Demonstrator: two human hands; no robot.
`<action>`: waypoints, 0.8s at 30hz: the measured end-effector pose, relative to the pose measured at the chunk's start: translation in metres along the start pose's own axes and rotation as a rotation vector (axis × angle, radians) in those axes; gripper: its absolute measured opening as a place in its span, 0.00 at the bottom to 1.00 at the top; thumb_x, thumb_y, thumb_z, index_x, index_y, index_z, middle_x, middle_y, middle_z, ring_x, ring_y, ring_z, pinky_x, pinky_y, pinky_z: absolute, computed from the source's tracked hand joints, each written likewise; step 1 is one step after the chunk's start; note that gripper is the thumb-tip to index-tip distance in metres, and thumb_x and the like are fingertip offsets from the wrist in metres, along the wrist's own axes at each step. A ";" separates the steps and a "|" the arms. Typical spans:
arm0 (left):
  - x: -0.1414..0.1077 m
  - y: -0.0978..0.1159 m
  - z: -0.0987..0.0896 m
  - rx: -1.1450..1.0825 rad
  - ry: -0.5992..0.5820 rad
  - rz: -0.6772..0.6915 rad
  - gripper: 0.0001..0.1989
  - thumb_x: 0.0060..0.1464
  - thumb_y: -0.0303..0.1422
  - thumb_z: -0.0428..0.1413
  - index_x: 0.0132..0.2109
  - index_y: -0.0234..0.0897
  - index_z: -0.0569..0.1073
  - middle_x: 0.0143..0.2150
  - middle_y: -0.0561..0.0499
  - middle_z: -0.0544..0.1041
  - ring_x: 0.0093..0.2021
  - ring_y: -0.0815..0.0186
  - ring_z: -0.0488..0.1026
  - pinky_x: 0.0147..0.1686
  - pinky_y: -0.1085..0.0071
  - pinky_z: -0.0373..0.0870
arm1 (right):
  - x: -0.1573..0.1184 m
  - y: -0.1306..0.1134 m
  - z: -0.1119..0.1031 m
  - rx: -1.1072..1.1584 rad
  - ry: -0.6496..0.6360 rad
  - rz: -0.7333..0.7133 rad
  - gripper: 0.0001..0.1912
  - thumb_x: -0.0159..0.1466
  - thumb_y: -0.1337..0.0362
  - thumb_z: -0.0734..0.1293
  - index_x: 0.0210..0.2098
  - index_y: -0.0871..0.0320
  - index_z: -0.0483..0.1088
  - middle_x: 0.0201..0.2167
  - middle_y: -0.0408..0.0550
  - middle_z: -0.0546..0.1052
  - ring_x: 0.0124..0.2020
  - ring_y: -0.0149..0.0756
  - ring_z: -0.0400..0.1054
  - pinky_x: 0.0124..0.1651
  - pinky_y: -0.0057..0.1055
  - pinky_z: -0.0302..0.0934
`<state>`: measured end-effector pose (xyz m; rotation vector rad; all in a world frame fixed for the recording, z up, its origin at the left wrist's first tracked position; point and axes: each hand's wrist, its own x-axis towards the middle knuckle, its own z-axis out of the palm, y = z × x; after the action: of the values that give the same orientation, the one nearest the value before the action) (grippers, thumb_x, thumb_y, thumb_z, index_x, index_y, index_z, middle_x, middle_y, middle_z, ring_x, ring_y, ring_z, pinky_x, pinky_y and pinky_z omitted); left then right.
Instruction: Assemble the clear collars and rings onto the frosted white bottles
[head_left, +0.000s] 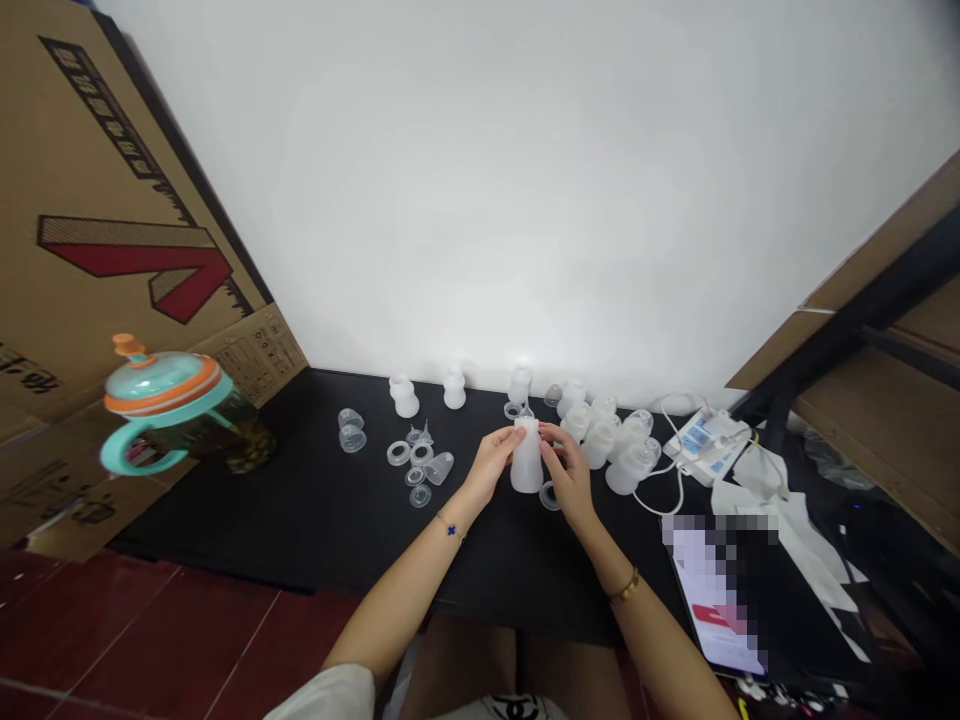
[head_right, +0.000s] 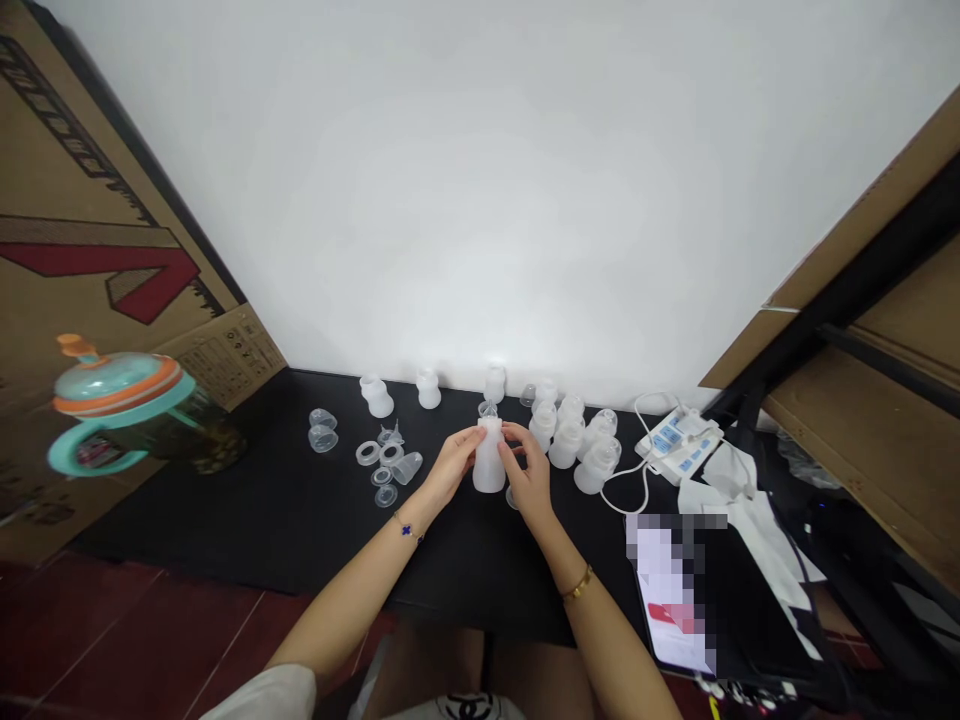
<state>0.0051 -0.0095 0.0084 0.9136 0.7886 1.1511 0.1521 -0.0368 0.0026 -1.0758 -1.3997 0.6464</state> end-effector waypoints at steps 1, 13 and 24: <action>0.000 0.000 0.000 0.003 0.006 0.011 0.27 0.48 0.53 0.67 0.43 0.31 0.82 0.34 0.46 0.81 0.31 0.67 0.74 0.34 0.72 0.68 | 0.000 0.000 0.000 0.004 0.012 0.010 0.15 0.68 0.53 0.66 0.51 0.53 0.73 0.53 0.53 0.77 0.50 0.45 0.72 0.48 0.41 0.68; 0.004 0.011 -0.005 0.053 0.080 0.182 0.26 0.51 0.52 0.64 0.43 0.32 0.81 0.38 0.45 0.82 0.36 0.63 0.76 0.38 0.70 0.69 | 0.002 0.015 0.007 -0.037 -0.186 0.192 0.29 0.58 0.50 0.74 0.55 0.54 0.68 0.48 0.54 0.80 0.47 0.49 0.75 0.45 0.43 0.68; 0.002 0.008 -0.008 0.229 -0.030 0.241 0.23 0.51 0.44 0.67 0.48 0.33 0.79 0.48 0.40 0.83 0.47 0.55 0.80 0.46 0.65 0.74 | 0.002 0.015 0.008 -0.071 -0.250 0.230 0.28 0.57 0.51 0.73 0.54 0.54 0.70 0.44 0.51 0.82 0.44 0.48 0.76 0.43 0.42 0.68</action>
<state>-0.0053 -0.0048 0.0123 1.2405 0.8122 1.2696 0.1481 -0.0268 -0.0107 -1.2573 -1.5337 0.9294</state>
